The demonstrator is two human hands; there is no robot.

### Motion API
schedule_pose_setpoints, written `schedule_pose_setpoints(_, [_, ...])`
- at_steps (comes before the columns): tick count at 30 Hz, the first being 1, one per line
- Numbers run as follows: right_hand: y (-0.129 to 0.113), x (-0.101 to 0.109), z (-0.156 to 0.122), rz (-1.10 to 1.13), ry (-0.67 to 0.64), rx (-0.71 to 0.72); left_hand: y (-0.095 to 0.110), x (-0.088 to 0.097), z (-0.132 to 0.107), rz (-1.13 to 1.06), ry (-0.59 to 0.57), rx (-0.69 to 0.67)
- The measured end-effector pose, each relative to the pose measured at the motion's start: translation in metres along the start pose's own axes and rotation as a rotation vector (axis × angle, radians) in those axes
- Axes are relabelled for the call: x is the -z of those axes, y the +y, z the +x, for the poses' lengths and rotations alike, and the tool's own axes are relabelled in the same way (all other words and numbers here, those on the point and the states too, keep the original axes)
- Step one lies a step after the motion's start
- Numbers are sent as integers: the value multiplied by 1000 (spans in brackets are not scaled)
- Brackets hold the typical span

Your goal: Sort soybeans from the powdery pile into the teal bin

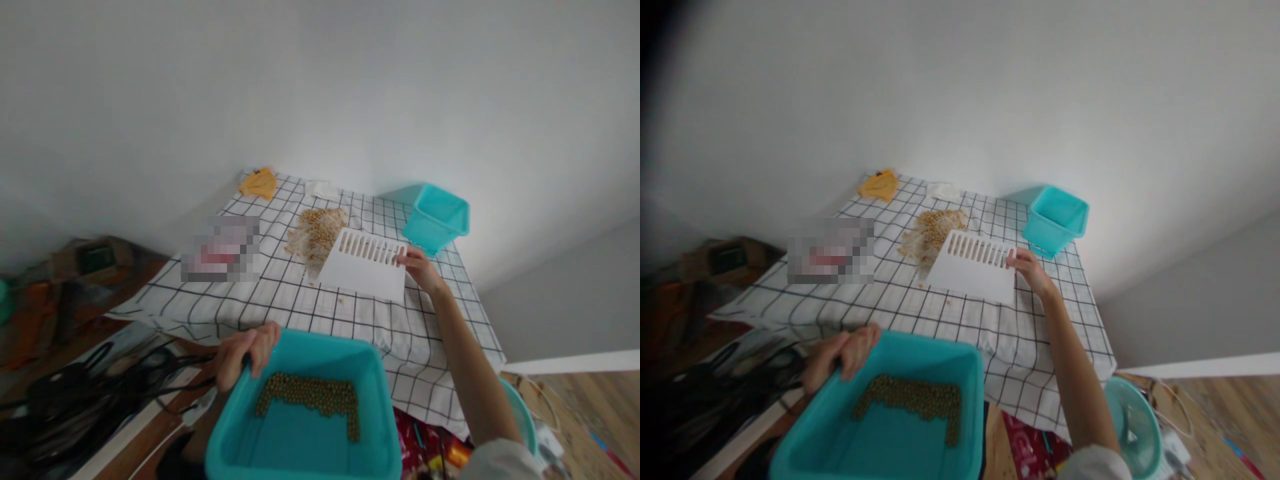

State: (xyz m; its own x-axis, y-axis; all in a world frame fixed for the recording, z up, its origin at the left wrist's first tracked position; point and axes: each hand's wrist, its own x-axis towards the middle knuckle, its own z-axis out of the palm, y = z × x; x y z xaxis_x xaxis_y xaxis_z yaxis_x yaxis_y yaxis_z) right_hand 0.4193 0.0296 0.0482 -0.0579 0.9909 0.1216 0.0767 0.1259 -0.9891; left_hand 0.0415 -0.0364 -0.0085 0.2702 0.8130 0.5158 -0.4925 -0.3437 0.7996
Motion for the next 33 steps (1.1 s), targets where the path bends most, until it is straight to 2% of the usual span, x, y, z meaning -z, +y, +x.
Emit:
schedule_pose_setpoints(6, [0,-3,-5,-36,-242,-92,-3,1,-6,37,-28,-19])
schedule_pose_setpoints(8, [1,-4,-6,-8,-274,-119,-4,1,-6,42,-36,-29])
schedule_pose_setpoints(10, [1,-4,-6,35,-234,-88,-5,1,-5,44,-41,-33])
schedule_pose_setpoints(15, [-2,3,-2,130,16,66,2,-3,0,35,-16,-27])
schedule_pose_setpoints(17, [-3,7,-2,123,45,74,6,-3,3,26,-2,-32])
schedule_pose_setpoints(19, [-3,9,-3,74,-2,50,9,-2,9,22,-4,-54])
schedule_pose_setpoints(23, [1,1,-3,-99,-193,-75,10,2,20,33,3,-75])
schedule_pose_setpoints(25, [4,-4,-1,-129,-202,-100,8,3,23,35,29,-43])
schedule_pose_setpoints(29, [4,-5,2,-70,-21,-27,6,4,23,46,80,15])
schedule_pose_setpoints(33, [2,0,1,-11,131,-2,5,6,21,66,71,47])
